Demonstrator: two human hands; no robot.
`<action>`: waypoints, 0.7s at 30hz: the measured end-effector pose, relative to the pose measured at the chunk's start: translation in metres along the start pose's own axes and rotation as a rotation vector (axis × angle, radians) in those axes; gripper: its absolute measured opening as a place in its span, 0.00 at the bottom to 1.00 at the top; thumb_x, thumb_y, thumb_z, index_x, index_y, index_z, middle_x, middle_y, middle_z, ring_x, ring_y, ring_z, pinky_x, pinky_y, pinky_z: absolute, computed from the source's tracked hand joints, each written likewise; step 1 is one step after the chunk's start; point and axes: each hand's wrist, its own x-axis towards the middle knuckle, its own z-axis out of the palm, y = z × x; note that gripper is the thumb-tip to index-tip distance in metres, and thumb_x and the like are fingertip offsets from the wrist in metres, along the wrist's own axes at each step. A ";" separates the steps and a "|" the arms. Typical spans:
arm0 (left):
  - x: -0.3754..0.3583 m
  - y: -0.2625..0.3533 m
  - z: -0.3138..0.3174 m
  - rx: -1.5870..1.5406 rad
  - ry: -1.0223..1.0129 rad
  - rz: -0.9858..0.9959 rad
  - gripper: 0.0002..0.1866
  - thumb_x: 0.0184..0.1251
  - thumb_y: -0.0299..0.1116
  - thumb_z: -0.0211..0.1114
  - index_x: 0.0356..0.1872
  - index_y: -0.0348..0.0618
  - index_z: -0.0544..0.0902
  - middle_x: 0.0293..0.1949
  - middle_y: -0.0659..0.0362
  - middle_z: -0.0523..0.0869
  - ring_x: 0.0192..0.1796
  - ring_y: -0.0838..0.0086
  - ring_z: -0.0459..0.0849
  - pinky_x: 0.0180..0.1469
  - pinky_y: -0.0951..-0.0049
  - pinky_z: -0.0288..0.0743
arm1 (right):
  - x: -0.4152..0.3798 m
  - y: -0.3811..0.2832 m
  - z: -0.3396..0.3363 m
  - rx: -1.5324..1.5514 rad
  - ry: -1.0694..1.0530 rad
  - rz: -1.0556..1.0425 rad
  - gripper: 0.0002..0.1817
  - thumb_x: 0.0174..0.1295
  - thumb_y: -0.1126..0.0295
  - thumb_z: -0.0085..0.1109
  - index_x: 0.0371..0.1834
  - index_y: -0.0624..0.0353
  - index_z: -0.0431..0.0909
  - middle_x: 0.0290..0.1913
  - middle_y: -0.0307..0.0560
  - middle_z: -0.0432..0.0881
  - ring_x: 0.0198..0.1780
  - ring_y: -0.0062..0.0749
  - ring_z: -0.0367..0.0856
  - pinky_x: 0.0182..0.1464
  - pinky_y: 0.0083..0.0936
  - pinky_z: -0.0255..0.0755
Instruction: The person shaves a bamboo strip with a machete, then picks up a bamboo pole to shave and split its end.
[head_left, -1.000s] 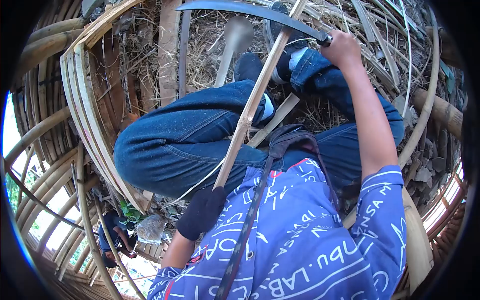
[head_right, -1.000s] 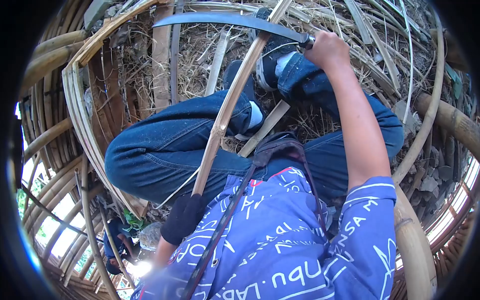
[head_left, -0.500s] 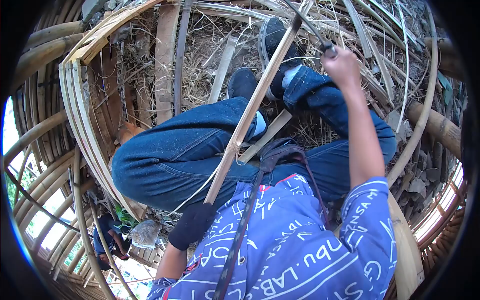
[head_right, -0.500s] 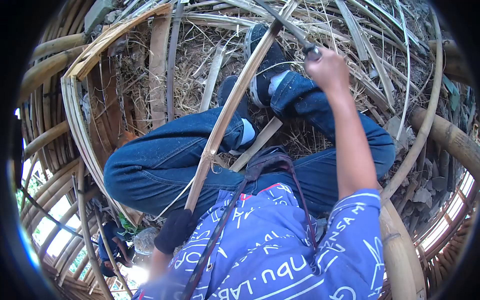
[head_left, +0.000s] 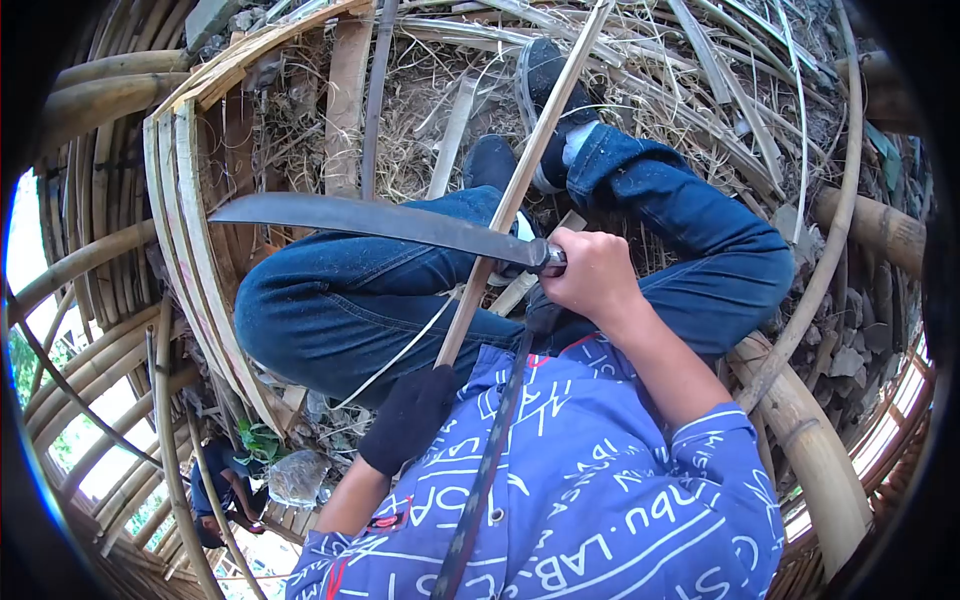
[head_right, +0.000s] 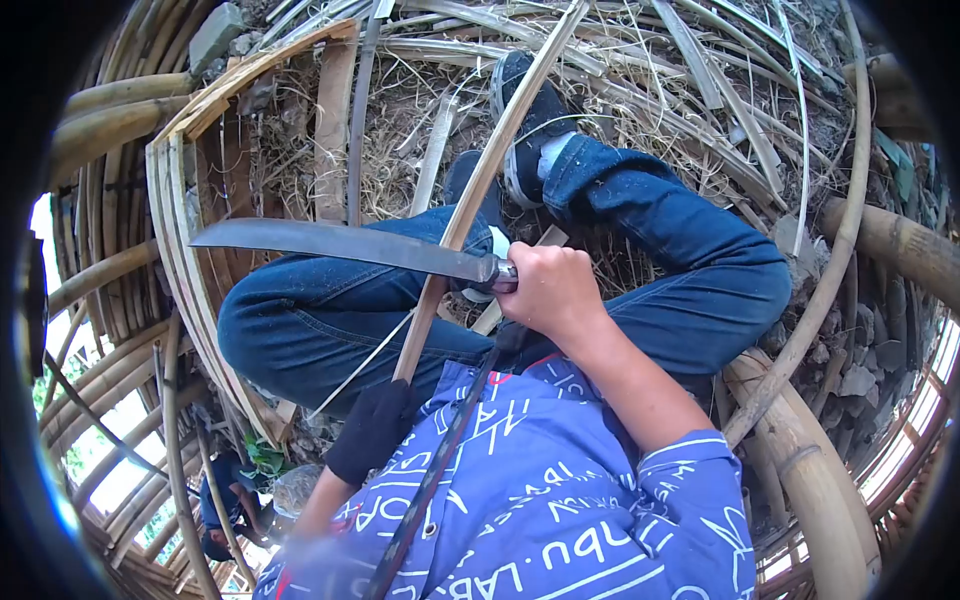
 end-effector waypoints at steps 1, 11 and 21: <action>0.000 -0.002 0.004 0.050 0.046 0.027 0.08 0.54 0.22 0.59 0.35 0.36 0.71 0.25 0.49 0.77 0.27 0.52 0.77 0.29 0.59 0.68 | 0.001 0.000 0.000 -0.070 -0.048 0.018 0.10 0.41 0.63 0.62 0.19 0.59 0.75 0.19 0.54 0.79 0.24 0.49 0.81 0.29 0.41 0.76; -0.003 0.003 0.002 0.040 0.023 -0.085 0.06 0.64 0.25 0.51 0.39 0.35 0.72 0.26 0.47 0.77 0.27 0.52 0.76 0.30 0.59 0.68 | 0.024 0.012 0.009 -0.266 -0.073 0.015 0.09 0.35 0.66 0.62 0.19 0.55 0.74 0.20 0.51 0.79 0.26 0.49 0.81 0.29 0.41 0.75; -0.022 -0.003 0.009 0.063 0.030 0.032 0.06 0.58 0.25 0.56 0.35 0.34 0.71 0.25 0.47 0.77 0.26 0.52 0.75 0.29 0.58 0.67 | 0.099 0.120 -0.030 -0.332 0.101 0.480 0.19 0.51 0.56 0.57 0.30 0.65 0.82 0.32 0.67 0.81 0.40 0.57 0.82 0.45 0.44 0.76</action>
